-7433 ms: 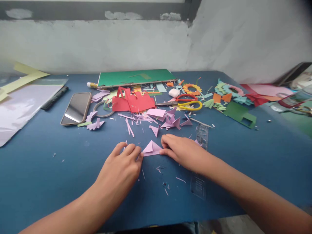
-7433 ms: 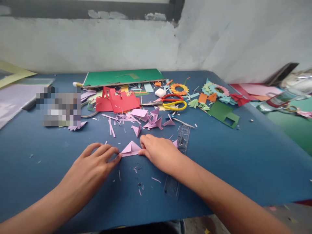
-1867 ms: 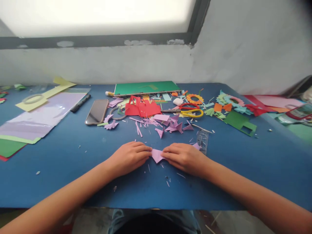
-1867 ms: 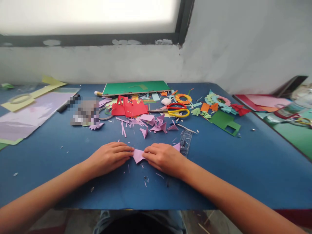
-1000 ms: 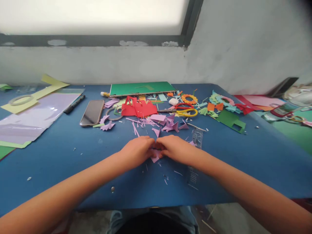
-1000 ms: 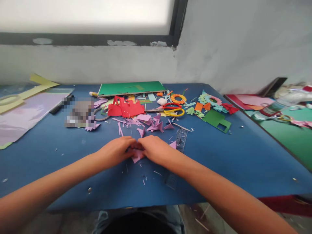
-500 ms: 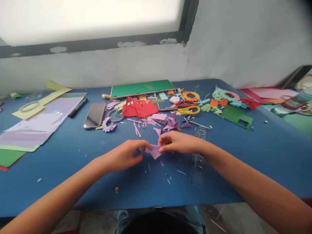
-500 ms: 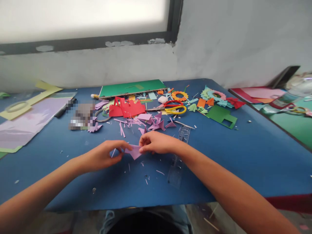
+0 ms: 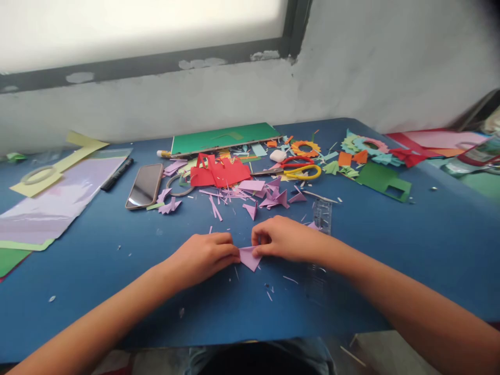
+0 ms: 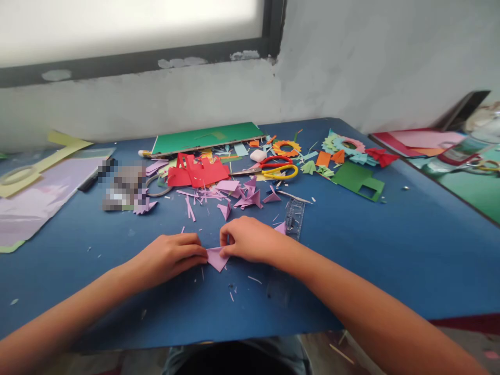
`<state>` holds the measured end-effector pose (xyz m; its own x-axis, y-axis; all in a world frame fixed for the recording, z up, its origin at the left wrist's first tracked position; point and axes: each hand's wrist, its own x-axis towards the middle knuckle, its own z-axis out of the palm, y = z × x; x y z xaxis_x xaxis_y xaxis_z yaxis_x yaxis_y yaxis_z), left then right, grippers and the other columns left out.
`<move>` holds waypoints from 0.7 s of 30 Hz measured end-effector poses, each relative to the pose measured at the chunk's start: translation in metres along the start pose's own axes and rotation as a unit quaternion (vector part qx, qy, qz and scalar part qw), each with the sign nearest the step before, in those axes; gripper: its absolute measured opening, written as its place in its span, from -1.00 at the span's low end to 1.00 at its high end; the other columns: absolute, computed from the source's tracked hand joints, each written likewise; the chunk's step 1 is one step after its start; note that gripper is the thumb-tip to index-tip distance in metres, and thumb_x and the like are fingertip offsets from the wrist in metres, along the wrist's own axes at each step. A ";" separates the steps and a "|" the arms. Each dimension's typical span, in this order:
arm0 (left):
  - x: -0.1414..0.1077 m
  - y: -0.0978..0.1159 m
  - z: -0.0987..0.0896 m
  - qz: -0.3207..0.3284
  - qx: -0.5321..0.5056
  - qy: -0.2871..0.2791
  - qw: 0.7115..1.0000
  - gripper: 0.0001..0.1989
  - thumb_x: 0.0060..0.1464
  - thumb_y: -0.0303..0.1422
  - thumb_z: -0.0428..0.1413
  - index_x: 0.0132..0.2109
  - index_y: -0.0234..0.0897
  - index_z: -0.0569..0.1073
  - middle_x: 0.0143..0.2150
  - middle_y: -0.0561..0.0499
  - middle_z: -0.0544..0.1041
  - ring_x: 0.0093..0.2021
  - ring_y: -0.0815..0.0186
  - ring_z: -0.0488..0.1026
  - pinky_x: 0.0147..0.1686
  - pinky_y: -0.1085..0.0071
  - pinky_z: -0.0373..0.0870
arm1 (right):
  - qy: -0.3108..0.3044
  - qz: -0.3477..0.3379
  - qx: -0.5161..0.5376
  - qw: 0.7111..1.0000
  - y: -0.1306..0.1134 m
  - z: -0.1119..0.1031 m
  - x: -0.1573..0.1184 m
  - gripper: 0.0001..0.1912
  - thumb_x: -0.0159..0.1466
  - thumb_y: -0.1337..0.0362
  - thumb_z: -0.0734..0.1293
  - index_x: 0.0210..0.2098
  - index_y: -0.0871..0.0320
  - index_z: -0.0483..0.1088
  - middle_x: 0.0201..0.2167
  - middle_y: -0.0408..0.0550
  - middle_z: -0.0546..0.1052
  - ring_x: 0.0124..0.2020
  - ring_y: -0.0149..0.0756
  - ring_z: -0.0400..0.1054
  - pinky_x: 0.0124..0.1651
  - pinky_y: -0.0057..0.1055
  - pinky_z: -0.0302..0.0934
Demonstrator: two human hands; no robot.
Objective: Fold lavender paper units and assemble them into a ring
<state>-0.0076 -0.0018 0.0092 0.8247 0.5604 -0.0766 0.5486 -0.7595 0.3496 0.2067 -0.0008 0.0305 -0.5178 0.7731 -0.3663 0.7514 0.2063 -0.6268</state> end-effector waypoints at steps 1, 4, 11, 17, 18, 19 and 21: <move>0.003 0.002 -0.002 -0.011 -0.010 -0.008 1.000 -0.78 0.20 -0.30 -0.04 -0.18 -0.21 0.48 -0.29 0.01 0.46 -0.36 0.37 0.43 -0.40 0.51 0.27 | 0.015 0.003 -0.018 1.000 -0.001 0.001 -0.001 -0.92 0.10 0.28 0.37 -0.44 0.17 0.41 -0.56 -0.17 0.44 -0.51 -0.40 0.27 -0.48 -0.51 -0.03; 0.012 0.005 -0.010 -0.042 -0.042 -0.034 0.998 -0.87 0.14 -0.36 0.05 -0.24 -0.19 0.50 -0.33 0.07 0.47 -0.38 0.41 0.43 -0.39 0.56 0.29 | 0.042 0.004 -0.061 0.997 0.000 0.004 0.000 -0.90 0.09 0.26 0.39 -0.44 0.15 0.41 -0.56 -0.17 0.43 -0.50 -0.39 0.26 -0.49 -0.50 -0.07; 0.034 0.010 -0.018 -0.112 -0.058 -0.051 0.991 -0.97 -0.04 -0.46 0.14 -0.40 -0.29 0.48 -0.52 0.08 0.48 -0.51 0.37 0.41 -0.53 0.54 0.25 | 0.081 -0.032 -0.139 0.986 0.002 0.008 -0.001 -0.87 0.11 0.27 0.39 -0.44 0.19 0.37 -0.44 -0.09 0.44 -0.39 -0.28 0.30 -0.47 -0.46 -0.09; 0.022 0.012 -0.008 -0.053 -0.063 -0.016 0.996 -0.81 0.07 -0.58 -0.03 -0.30 -0.27 0.44 -0.29 0.03 0.45 -0.33 0.38 0.43 -0.31 0.49 0.34 | 0.077 -0.142 -0.141 0.977 0.011 0.019 -0.003 -0.88 0.20 0.47 0.25 -0.33 0.19 0.39 -0.33 -0.06 0.44 -0.27 -0.28 0.32 -0.29 -0.43 0.10; 0.017 0.011 -0.004 -0.043 -0.064 -0.006 0.997 -0.79 0.11 -0.57 -0.07 -0.27 -0.28 0.44 -0.26 0.01 0.45 -0.31 0.37 0.43 -0.27 0.47 0.35 | 0.072 -0.167 -0.136 0.974 0.015 0.021 -0.003 -0.84 0.22 0.50 0.22 -0.32 0.17 0.40 -0.30 -0.06 0.44 -0.25 -0.29 0.31 -0.24 -0.42 0.11; 0.012 0.011 0.000 -0.031 -0.063 0.004 0.998 -0.77 0.15 -0.55 -0.10 -0.23 -0.27 0.44 -0.21 -0.02 0.44 -0.26 0.34 0.42 -0.22 0.44 0.34 | 0.068 -0.188 -0.129 0.971 0.019 0.022 -0.002 -0.81 0.23 0.50 0.20 -0.31 0.16 0.41 -0.28 -0.06 0.44 -0.24 -0.30 0.31 -0.21 -0.42 0.12; 0.003 0.009 0.008 -0.007 -0.059 0.020 0.998 -0.73 0.19 -0.50 -0.14 -0.15 -0.27 0.44 -0.13 -0.09 0.43 -0.16 0.27 0.39 -0.15 0.34 0.33 | 0.062 -0.215 -0.111 0.968 0.027 0.023 -0.001 -0.78 0.24 0.49 0.19 -0.29 0.16 0.44 -0.26 -0.05 0.44 -0.24 -0.33 0.31 -0.17 -0.41 0.14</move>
<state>0.0005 -0.0095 0.0049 0.8094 0.5854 -0.0455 0.5383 -0.7088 0.4559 0.2178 -0.0095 -0.0013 -0.7589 0.6511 -0.0104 0.5543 0.6375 -0.5351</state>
